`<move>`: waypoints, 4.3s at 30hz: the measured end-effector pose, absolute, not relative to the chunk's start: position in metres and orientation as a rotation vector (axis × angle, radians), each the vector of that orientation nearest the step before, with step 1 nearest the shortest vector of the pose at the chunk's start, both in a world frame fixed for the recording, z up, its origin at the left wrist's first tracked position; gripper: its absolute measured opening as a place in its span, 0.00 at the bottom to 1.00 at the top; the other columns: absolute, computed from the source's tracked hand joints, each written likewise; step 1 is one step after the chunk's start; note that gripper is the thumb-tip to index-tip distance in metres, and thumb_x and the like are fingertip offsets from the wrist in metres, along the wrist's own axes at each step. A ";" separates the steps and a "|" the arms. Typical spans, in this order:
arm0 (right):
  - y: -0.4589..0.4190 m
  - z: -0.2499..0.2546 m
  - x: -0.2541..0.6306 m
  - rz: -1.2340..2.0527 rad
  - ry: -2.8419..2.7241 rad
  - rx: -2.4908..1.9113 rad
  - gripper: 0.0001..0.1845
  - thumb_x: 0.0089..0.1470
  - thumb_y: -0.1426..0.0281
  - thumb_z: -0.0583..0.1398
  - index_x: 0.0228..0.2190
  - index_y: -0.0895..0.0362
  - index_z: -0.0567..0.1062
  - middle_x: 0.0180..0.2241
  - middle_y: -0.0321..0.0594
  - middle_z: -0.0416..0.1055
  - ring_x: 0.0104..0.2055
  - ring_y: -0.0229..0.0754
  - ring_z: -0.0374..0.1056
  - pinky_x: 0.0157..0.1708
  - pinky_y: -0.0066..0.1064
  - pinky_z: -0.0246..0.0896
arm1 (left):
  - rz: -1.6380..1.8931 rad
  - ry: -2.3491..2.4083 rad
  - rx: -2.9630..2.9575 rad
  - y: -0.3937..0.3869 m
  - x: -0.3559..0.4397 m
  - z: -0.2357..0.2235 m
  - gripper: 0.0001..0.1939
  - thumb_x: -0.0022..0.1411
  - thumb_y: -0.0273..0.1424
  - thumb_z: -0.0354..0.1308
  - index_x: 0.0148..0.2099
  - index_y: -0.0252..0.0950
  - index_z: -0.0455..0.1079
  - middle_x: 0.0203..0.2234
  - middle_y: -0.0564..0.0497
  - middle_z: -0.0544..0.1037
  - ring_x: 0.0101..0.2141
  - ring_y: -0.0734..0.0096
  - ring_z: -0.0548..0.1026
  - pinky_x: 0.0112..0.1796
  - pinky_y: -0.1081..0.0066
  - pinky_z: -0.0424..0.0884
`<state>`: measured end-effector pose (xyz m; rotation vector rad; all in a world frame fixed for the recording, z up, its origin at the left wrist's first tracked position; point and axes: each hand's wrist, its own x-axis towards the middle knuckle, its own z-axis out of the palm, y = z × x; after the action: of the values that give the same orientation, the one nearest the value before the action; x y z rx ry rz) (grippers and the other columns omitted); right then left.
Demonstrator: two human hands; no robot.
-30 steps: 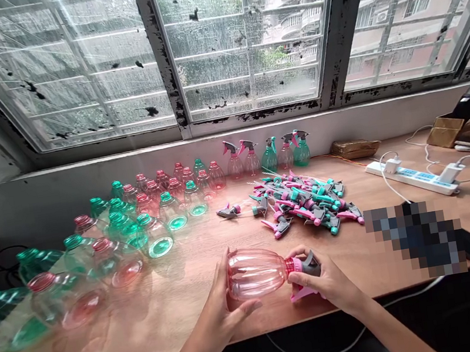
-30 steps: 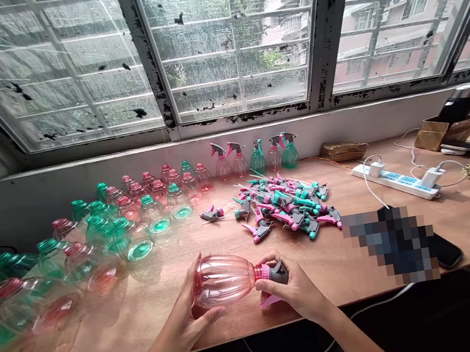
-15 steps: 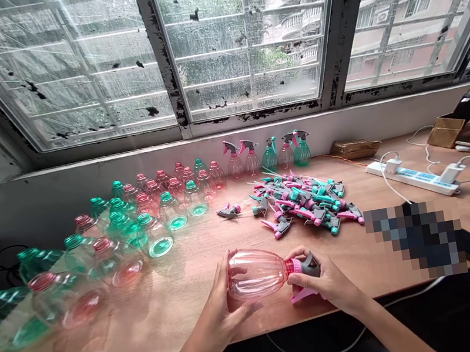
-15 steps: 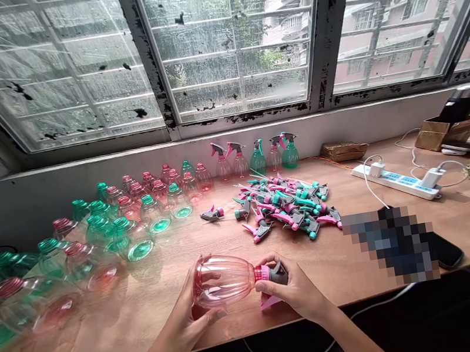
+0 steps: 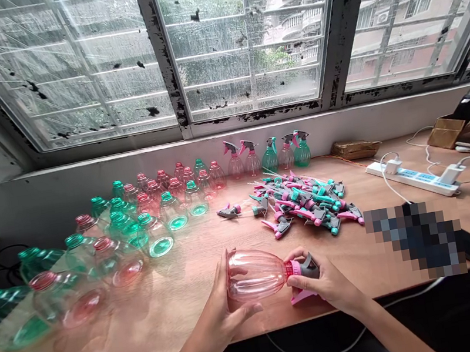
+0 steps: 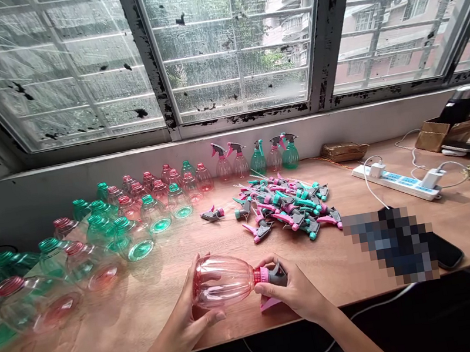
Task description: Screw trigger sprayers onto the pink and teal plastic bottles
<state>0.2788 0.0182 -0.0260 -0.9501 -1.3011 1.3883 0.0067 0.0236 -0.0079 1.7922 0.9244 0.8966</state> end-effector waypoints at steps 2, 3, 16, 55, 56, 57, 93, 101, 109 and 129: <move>0.018 -0.026 0.279 1.393 -1.294 -0.952 0.22 0.52 0.58 0.73 0.41 0.55 0.72 0.27 0.33 0.78 0.28 0.44 0.79 0.31 0.35 0.78 | 0.883 0.927 1.800 0.023 0.007 -0.006 0.46 0.68 0.36 0.65 0.75 0.57 0.38 0.72 0.44 0.50 0.62 0.52 0.65 0.65 0.47 0.59; 0.018 -0.026 0.279 1.393 -1.290 -0.953 0.22 0.52 0.58 0.73 0.41 0.55 0.72 0.27 0.33 0.79 0.28 0.44 0.79 0.31 0.34 0.77 | 0.878 0.927 1.805 0.022 0.007 -0.005 0.45 0.68 0.37 0.64 0.75 0.56 0.39 0.72 0.44 0.50 0.62 0.52 0.65 0.65 0.47 0.59; 0.019 -0.028 0.279 1.411 -1.274 -0.934 0.23 0.53 0.57 0.73 0.41 0.55 0.71 0.26 0.34 0.79 0.28 0.45 0.78 0.30 0.37 0.78 | 0.946 0.917 1.856 0.024 0.007 -0.010 0.49 0.70 0.33 0.62 0.76 0.61 0.31 0.72 0.45 0.52 0.58 0.55 0.70 0.61 0.52 0.66; 0.017 -0.026 0.280 1.400 -1.294 -0.957 0.23 0.53 0.57 0.73 0.41 0.56 0.71 0.27 0.34 0.77 0.29 0.44 0.77 0.31 0.38 0.78 | 0.887 0.910 1.771 0.025 0.007 -0.008 0.45 0.68 0.37 0.65 0.75 0.51 0.40 0.68 0.40 0.58 0.62 0.48 0.68 0.63 0.50 0.64; 0.017 -0.025 0.280 1.398 -1.295 -0.960 0.23 0.53 0.57 0.73 0.41 0.56 0.71 0.27 0.34 0.77 0.28 0.44 0.77 0.31 0.37 0.77 | 0.884 0.916 1.764 0.024 0.007 -0.007 0.44 0.68 0.38 0.65 0.75 0.50 0.41 0.67 0.39 0.60 0.62 0.48 0.68 0.63 0.50 0.63; 0.017 -0.025 0.280 1.395 -1.297 -0.964 0.23 0.53 0.57 0.73 0.41 0.56 0.71 0.27 0.34 0.77 0.28 0.44 0.77 0.31 0.37 0.77 | 0.887 0.917 1.759 0.024 0.007 -0.006 0.44 0.68 0.38 0.65 0.75 0.49 0.42 0.67 0.39 0.61 0.62 0.48 0.68 0.63 0.50 0.63; 0.019 -0.029 0.280 1.401 -1.294 -0.947 0.23 0.53 0.59 0.73 0.42 0.56 0.71 0.27 0.33 0.78 0.29 0.43 0.77 0.31 0.34 0.76 | 0.949 0.881 1.858 0.023 0.007 -0.011 0.49 0.70 0.27 0.60 0.76 0.59 0.31 0.73 0.44 0.49 0.58 0.55 0.71 0.58 0.54 0.70; 0.019 -0.029 0.279 1.411 -1.306 -0.957 0.23 0.53 0.58 0.73 0.42 0.56 0.71 0.27 0.34 0.78 0.29 0.45 0.78 0.31 0.37 0.77 | 0.966 0.869 1.886 0.028 0.006 -0.015 0.48 0.70 0.27 0.60 0.75 0.63 0.31 0.72 0.45 0.49 0.57 0.55 0.71 0.56 0.55 0.73; 0.017 -0.027 0.280 1.388 -1.314 -0.980 0.24 0.52 0.56 0.73 0.42 0.55 0.71 0.26 0.34 0.78 0.29 0.46 0.78 0.31 0.38 0.77 | 0.942 0.918 1.841 0.024 0.007 -0.011 0.54 0.67 0.34 0.66 0.76 0.58 0.28 0.75 0.45 0.47 0.68 0.47 0.59 0.65 0.48 0.61; 0.018 -0.026 0.279 1.403 -1.280 -0.960 0.23 0.51 0.58 0.74 0.41 0.56 0.72 0.27 0.33 0.79 0.28 0.42 0.78 0.29 0.32 0.75 | 0.931 0.923 1.858 0.024 0.006 -0.011 0.53 0.68 0.34 0.65 0.76 0.59 0.28 0.74 0.45 0.49 0.65 0.49 0.64 0.64 0.51 0.64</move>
<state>0.2792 0.0179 -0.0257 -0.9599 -1.2803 1.4028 0.0057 0.0238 -0.0115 1.8578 0.9234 0.9313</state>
